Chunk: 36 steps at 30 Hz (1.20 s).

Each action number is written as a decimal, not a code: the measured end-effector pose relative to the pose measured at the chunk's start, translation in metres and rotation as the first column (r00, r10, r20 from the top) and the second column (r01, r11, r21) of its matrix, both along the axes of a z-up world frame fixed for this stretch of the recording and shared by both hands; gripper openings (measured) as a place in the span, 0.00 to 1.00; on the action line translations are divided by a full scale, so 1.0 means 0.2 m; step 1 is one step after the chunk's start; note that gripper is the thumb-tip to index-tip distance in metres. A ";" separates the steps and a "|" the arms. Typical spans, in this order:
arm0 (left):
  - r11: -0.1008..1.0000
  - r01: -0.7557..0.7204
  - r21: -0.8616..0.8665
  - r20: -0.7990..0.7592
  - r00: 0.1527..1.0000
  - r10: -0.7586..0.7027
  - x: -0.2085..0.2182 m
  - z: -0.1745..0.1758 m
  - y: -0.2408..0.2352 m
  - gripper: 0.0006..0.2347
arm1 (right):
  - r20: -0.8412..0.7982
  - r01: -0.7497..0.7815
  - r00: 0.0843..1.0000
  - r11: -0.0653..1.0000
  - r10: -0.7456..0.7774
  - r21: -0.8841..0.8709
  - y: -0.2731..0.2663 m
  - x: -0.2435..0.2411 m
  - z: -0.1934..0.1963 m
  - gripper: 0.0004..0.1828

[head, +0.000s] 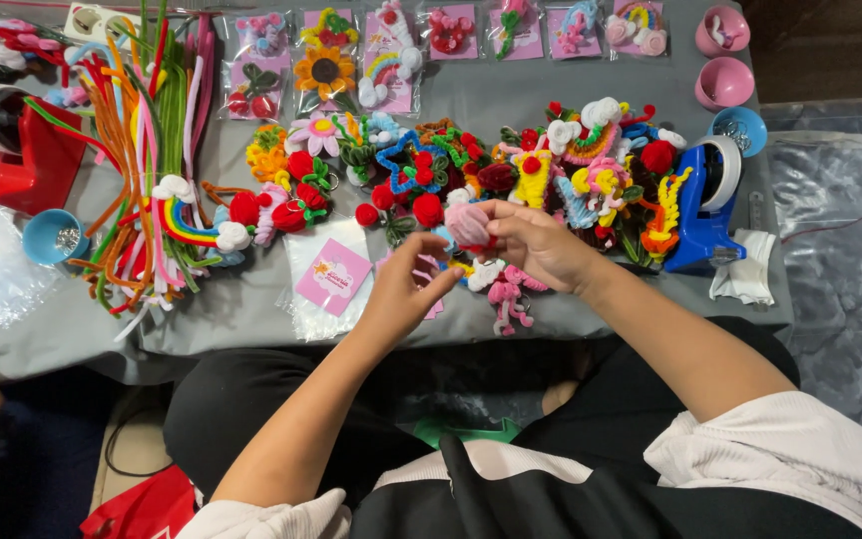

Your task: The person trims a colorful craft item using pliers, then places a rainbow-shaped item and a pink fabric item into clear plastic bags with printed cards.

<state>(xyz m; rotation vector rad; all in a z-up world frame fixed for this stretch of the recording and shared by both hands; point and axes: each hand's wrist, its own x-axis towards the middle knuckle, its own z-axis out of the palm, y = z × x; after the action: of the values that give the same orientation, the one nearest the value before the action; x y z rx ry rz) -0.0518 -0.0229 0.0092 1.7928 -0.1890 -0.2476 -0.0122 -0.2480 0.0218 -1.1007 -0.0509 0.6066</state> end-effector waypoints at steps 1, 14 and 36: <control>1.000 -0.001 0.001 0.000 1.000 0.001 0.00 0.03 -0.01 0.19 | 0.000 -0.001 1.000 1.000 0.001 0.001 0.02 -0.01 0.00 0.22; 0.956 -0.115 -0.268 0.075 0.987 0.140 0.04 0.08 -0.02 0.19 | 0.211 -0.032 0.974 0.977 0.078 -0.213 0.10 -0.05 0.04 0.23; 0.796 -0.195 -0.573 -0.259 0.964 0.050 0.12 0.07 0.09 0.20 | 0.425 0.054 0.897 0.922 0.124 -0.384 0.04 -0.02 0.06 0.11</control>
<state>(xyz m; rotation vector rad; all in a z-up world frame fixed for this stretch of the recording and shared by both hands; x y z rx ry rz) -0.0273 -0.0054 0.0240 1.1260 0.0239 -0.2662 -0.0165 -0.2402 0.0346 -1.6158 -0.3613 0.3929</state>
